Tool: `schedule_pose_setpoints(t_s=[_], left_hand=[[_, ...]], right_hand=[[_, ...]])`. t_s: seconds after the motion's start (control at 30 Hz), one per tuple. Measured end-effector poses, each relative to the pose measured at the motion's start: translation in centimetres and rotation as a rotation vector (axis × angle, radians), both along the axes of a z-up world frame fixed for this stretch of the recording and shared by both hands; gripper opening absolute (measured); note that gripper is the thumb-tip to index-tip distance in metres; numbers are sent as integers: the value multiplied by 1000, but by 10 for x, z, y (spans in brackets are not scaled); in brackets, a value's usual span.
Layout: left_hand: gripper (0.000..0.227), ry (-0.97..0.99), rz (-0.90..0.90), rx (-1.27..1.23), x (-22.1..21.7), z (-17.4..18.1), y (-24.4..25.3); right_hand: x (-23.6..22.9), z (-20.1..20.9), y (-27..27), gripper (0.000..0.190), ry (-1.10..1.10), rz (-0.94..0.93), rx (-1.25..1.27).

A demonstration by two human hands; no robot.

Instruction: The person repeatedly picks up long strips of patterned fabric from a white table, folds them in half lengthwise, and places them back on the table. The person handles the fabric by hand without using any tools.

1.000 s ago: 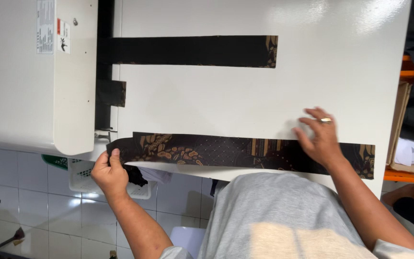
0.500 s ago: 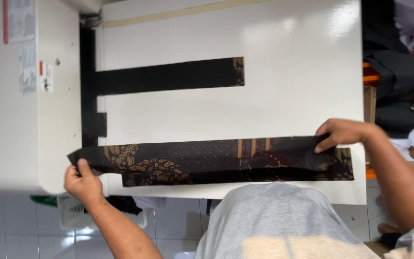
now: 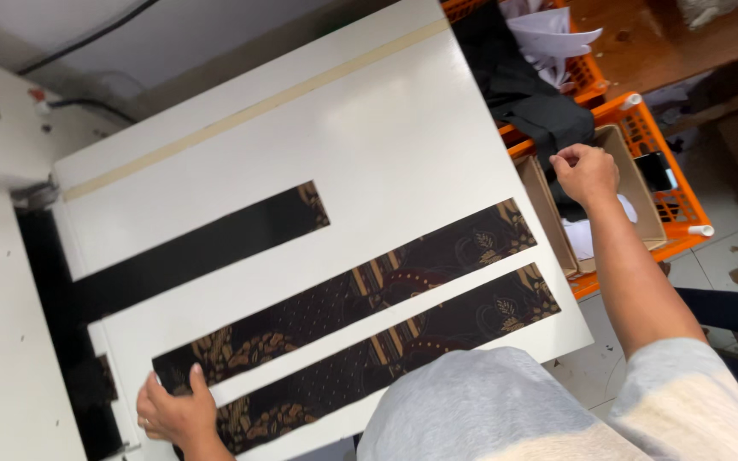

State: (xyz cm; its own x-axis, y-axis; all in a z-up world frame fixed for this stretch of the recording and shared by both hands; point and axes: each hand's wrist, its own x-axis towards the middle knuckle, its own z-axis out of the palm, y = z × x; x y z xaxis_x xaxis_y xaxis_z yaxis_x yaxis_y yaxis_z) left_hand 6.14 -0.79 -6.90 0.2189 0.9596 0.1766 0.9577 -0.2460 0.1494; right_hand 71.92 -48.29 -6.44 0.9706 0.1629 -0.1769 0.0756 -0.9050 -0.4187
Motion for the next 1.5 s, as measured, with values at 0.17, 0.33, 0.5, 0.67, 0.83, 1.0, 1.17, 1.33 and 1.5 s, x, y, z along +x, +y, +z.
schedule_pose_setpoints(t_s=[0.17,0.33,0.5,0.67,0.83,1.0,1.17,1.33,1.5], left_hand=[[73,58,-60,-51,9,-4,-16],[74,-8,-142,-54,11,-12,-5],[75,-484,-187,-189,16,-16,5],[71,-59,-209,-13,31,-8,-4],[70,63,-197,-77,61,9,-13],[71,49,-247,-46,63,7,-20],[73,-118,-288,-41,28,0,-13],[71,-256,-298,-125,10,-9,-14],[67,22,-270,-7,34,-11,-21]], right_hand=[[27,-58,-12,45,-264,-72,-66],[45,-81,2,31,-344,-198,-67],[53,-56,-15,20,-229,-225,46],[65,-23,-42,18,-186,-91,246],[67,-18,-36,26,-249,-58,325],[63,-50,2,33,-293,-51,-68],[63,-72,-4,14,-348,-112,-103],[67,-37,-18,14,-392,-53,95],[69,18,-21,26,-235,-31,150]])
